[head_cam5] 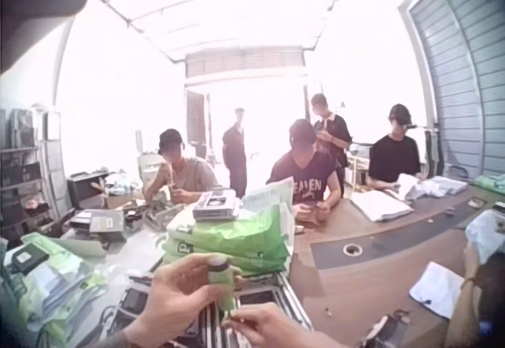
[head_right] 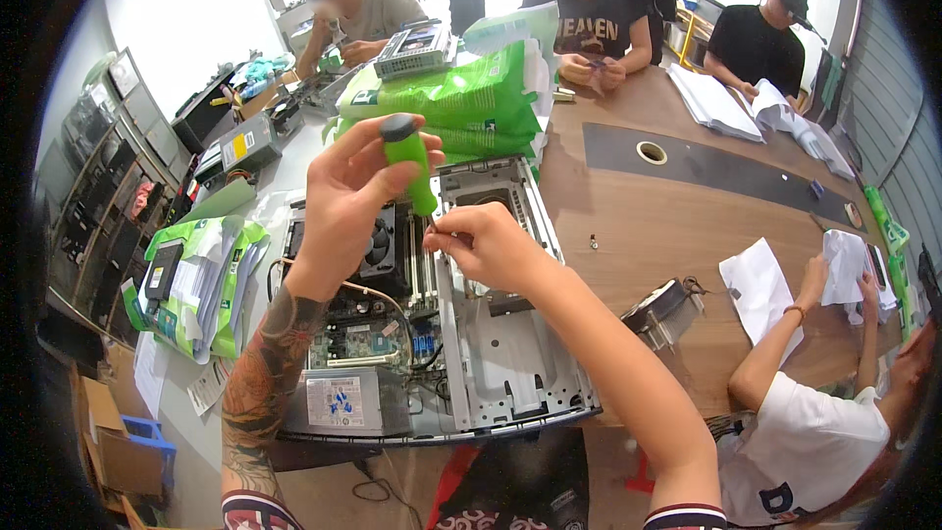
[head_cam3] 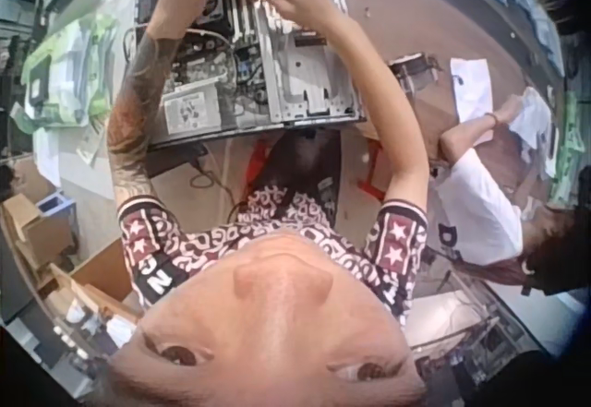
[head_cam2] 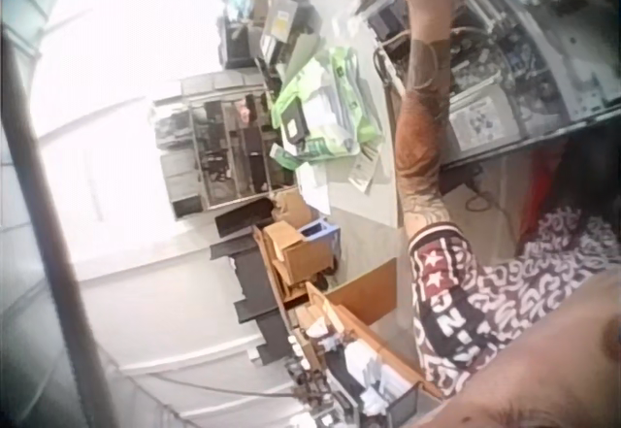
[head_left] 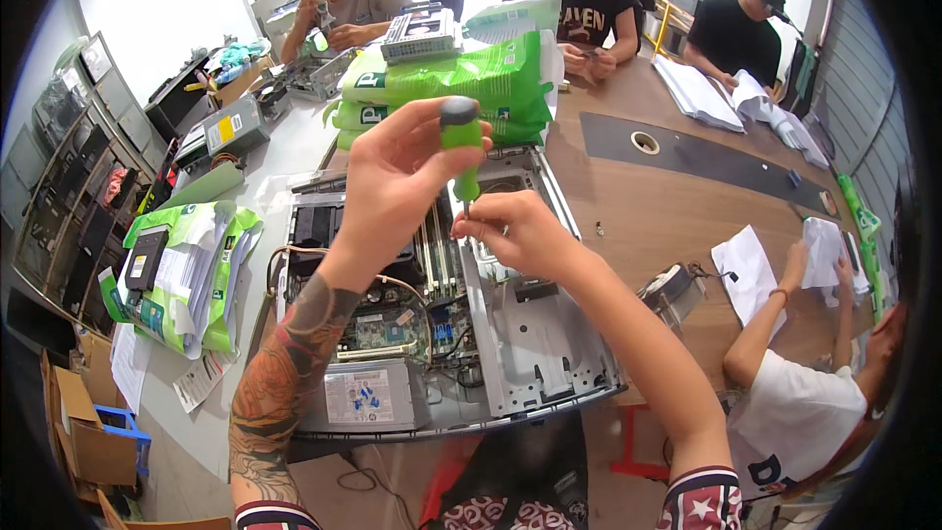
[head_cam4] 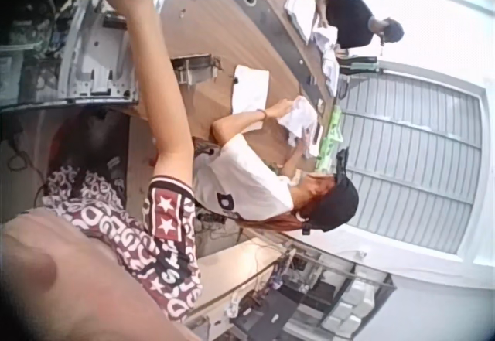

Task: The person uses a screwdriver to secure components inside an open computer chassis on a table, handling screws and positioning a cooling fan.

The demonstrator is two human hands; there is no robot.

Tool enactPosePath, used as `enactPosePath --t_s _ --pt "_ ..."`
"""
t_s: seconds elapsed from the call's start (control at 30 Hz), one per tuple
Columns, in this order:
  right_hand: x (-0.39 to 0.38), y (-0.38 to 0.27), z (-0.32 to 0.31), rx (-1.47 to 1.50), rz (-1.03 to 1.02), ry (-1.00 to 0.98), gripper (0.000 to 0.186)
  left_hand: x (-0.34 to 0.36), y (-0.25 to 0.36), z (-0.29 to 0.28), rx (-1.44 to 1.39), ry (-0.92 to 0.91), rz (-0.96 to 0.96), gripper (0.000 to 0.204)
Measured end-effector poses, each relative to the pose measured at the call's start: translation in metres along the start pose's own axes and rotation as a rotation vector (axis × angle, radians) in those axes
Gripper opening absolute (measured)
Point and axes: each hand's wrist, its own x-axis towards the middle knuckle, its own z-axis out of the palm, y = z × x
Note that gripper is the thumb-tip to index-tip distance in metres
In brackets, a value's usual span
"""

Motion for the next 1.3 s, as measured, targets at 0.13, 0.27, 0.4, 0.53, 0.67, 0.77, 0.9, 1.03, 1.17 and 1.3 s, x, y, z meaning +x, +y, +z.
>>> enactPosePath --t_s 0.13,0.27,0.4,0.53,0.67,0.77,0.9,1.03,1.17,1.3 --pt "-0.005 0.006 -0.003 -0.017 0.075 -0.018 0.011 0.000 -0.005 0.018 0.217 0.117 0.047 0.037" --pt "-0.003 0.002 -0.005 -0.011 0.156 -0.052 0.011 0.005 -0.004 0.003 0.124 0.022 0.030 0.038" --pt "-0.002 0.003 -0.004 -0.020 0.099 -0.050 0.012 0.009 -0.006 -0.013 0.011 -0.115 -0.087 0.045" --pt "0.001 -0.002 -0.004 -0.009 0.200 -0.098 0.012 0.007 -0.012 -0.007 0.189 -0.025 0.035 0.042" --pt "0.001 -0.006 -0.007 -0.002 0.168 -0.091 0.012 0.006 -0.006 -0.002 -0.022 -0.073 -0.028 0.039" --pt "0.001 -0.002 -0.007 0.024 0.182 -0.115 0.012 0.006 0.002 -0.002 0.029 -0.056 -0.095 0.033" --pt "0.002 -0.003 -0.004 0.065 0.221 -0.125 0.012 0.006 -0.003 0.001 0.235 0.058 0.019 0.031" --pt "0.004 -0.006 -0.005 0.055 0.245 -0.154 0.013 0.006 -0.005 -0.002 0.115 0.059 -0.020 0.031" --pt "0.002 -0.004 -0.006 0.052 0.269 -0.166 0.014 0.006 0.002 -0.003 0.025 -0.006 -0.054 0.036" --pt "0.002 -0.003 -0.005 0.058 0.280 -0.192 0.015 0.007 -0.005 -0.002 0.212 0.053 0.013 0.038"
